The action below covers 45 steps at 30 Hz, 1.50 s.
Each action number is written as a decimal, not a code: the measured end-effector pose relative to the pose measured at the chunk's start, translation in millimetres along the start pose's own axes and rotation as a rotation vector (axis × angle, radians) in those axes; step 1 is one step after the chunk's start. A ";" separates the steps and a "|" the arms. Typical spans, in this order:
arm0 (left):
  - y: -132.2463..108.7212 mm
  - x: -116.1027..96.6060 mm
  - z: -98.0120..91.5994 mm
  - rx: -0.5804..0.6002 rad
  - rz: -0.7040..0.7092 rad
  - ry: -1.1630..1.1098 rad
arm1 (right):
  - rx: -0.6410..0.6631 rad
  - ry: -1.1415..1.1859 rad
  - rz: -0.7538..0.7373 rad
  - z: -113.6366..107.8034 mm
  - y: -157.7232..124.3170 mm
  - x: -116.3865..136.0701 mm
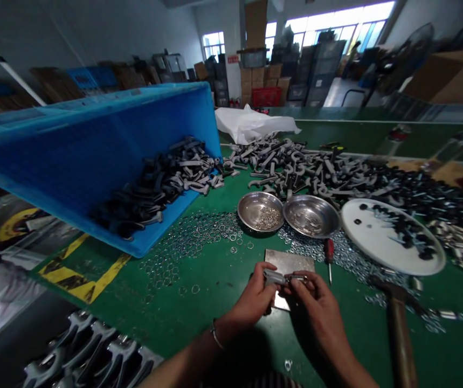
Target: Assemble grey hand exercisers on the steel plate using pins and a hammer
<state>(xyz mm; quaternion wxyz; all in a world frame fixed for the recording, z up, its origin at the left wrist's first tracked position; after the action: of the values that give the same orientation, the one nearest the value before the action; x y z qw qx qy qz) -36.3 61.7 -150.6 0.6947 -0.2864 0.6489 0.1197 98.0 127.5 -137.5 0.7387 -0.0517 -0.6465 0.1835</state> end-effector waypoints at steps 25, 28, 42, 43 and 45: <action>-11.3 -44.8 -117.7 -0.334 0.102 0.040 | 0.485 -0.712 -0.705 139.9 75.9 12.1; -8.6 -49.4 -113.0 -0.468 0.214 0.099 | 0.449 -0.643 -0.635 114.9 54.0 15.0; -14.5 -59.3 -29.6 -0.285 0.467 0.351 | 0.467 0.143 0.335 61.8 -11.1 -8.1; -15.0 -57.2 -29.0 -0.297 0.448 0.349 | 0.468 0.103 0.293 59.9 -11.6 -5.3; -16.4 -55.7 -27.9 -0.328 0.415 0.332 | 0.448 -0.001 0.162 54.2 -12.0 2.8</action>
<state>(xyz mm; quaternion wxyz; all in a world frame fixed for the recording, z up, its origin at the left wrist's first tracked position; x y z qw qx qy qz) -57.9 44.4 -92.4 0.4846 -0.2715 0.7701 0.3137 47.9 108.7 -122.5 0.7143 0.0619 -0.5839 0.3809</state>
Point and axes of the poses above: each hand's wrist, its own y-axis towards the middle knuckle, its own z-axis out of the palm, x = y × z, the point moved 7 cm from there along y, towards the middle knuckle, and after that the axes turned 15 degrees about -x, right-handed, at the moved point
